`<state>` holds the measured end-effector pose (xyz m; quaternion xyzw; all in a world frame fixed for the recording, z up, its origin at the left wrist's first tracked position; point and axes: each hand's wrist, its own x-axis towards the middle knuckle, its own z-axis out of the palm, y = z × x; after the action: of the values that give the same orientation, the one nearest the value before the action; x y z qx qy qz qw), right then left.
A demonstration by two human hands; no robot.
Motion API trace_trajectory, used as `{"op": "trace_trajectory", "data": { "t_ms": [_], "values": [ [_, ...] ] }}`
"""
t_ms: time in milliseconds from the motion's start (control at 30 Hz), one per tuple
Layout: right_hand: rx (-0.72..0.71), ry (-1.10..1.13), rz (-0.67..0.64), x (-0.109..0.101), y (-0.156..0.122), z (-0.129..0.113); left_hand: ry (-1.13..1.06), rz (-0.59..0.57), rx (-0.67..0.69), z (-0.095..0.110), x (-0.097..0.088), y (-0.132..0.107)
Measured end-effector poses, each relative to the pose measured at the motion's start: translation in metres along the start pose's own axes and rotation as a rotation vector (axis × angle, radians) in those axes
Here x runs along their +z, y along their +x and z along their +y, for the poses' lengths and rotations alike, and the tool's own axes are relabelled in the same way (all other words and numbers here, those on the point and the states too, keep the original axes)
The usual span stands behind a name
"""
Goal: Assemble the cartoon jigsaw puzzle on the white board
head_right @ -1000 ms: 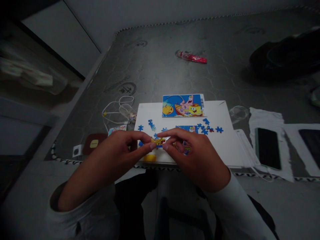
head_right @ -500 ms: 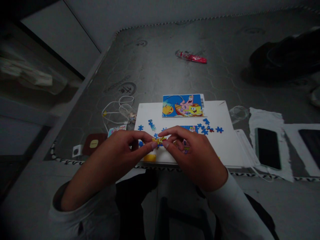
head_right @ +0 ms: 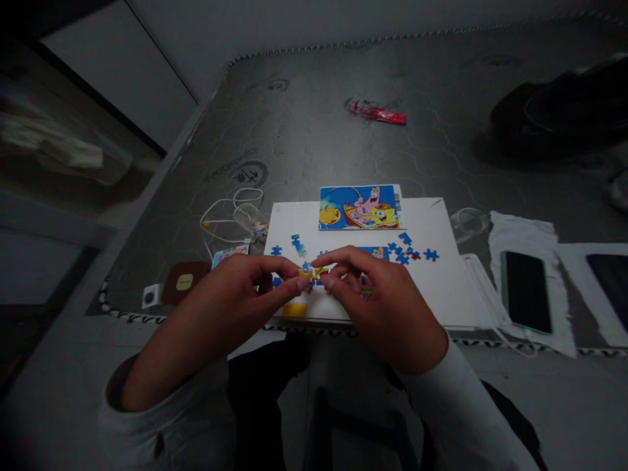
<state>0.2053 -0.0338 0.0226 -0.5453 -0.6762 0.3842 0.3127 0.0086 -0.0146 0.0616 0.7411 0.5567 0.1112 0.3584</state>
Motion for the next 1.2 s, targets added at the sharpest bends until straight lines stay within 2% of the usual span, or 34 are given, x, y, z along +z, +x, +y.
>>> {"op": "trace_trajectory", "data": {
  "t_ms": [567,1200],
  "values": [
    [0.005,-0.002,0.004,0.0002,-0.0012,0.0003,-0.003,0.001,0.006,0.0001,-0.0004,0.0001],
    [0.003,-0.031,0.065,0.0008,-0.0011,-0.0001,-0.045,0.016,-0.005,-0.0018,0.0052,0.0041]
  ]
}}
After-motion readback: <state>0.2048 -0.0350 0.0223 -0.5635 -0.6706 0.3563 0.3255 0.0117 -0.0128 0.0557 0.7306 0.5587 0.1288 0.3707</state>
